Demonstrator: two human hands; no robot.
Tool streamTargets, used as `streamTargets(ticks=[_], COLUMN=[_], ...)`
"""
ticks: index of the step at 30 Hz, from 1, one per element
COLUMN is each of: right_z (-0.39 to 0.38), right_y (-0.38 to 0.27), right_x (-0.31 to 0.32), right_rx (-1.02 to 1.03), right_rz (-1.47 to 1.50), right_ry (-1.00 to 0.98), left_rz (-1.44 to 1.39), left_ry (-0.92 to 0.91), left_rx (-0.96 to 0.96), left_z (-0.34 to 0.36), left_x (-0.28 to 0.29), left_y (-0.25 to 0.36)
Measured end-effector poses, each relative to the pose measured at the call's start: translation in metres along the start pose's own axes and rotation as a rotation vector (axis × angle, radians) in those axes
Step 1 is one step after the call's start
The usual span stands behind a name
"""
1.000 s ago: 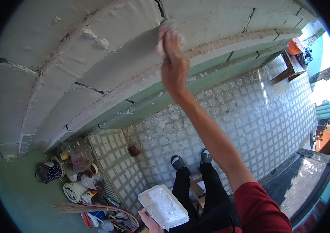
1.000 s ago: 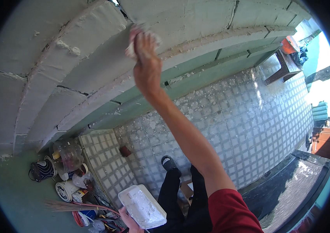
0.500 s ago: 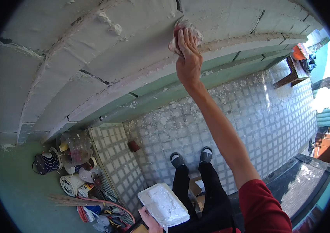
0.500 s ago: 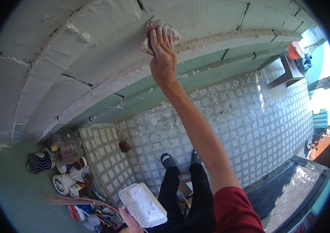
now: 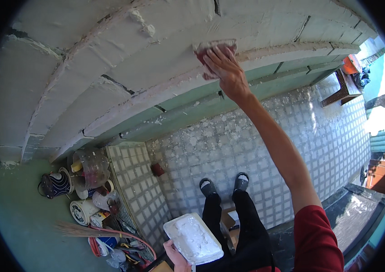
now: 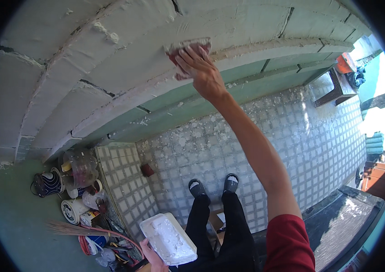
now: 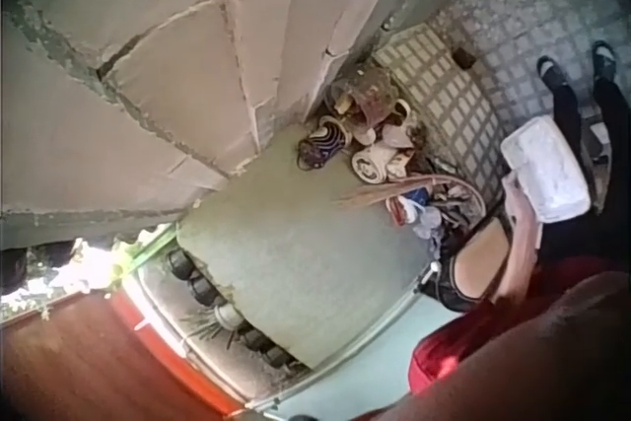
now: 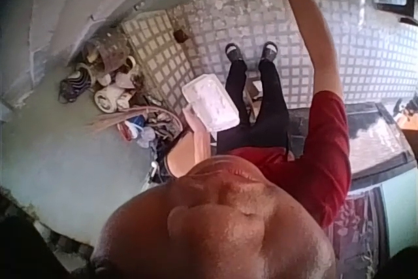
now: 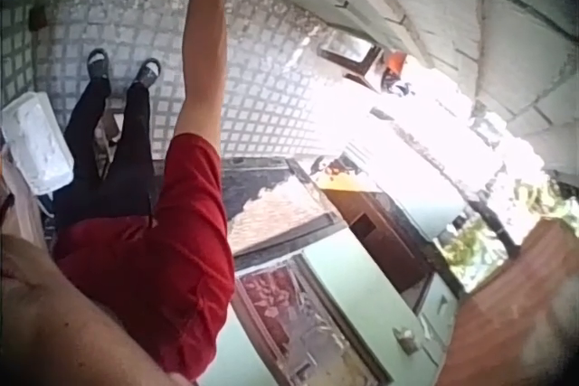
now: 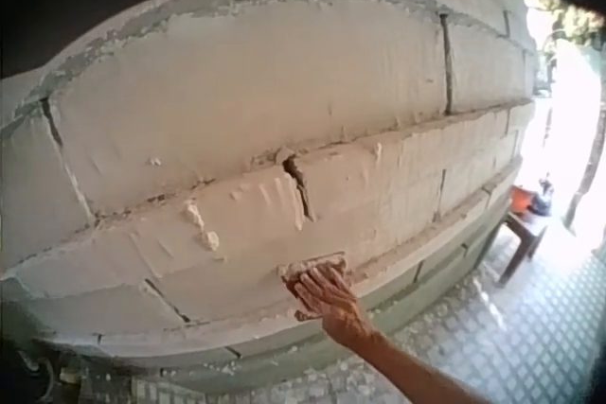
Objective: Apply plaster or filler to gaps in a brick wall using a putty knife.
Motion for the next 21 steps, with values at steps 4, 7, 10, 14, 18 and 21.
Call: streamTargets(ticks=[4,7,10,14,18,21], right_z=[0.0,0.052,0.041,-0.009,0.036,0.051], right_y=[-0.003,-0.024,-0.002,0.002,-0.026,-0.011], right_x=[0.012,0.018,0.015,0.009,0.02,0.018], right_rx=[0.16,0.28,0.334,0.227,0.244,0.299], right_rz=[0.015,-0.048,-0.133,-0.08,-0.065,-0.132], right_ry=[-0.068,-0.007,-0.044,-0.234,-0.113,-0.039], left_rz=[-0.01,-0.038,-0.046,-0.101,-0.095,-0.062], left_ry=[0.005,-0.002,-0.055,-0.02,0.0,-0.047], left_rx=[0.026,0.016,0.029,0.039,0.017,0.012], left_z=[-0.002,0.007,0.007,-0.007,0.016,0.007], left_x=[0.005,0.027,0.016,0.009,0.047,0.03], left_y=[0.003,-0.007,-0.011,-0.002,-0.018,-0.013])
Point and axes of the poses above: each hand's wrist, its own z-axis towards the middle knuckle, its own x-axis out of the back of the hand, y = z × x, the point moved 4 cm from there along z, towards the middle knuckle, and after that the axes turned 12 degrees about y, right-handed, at the moved point
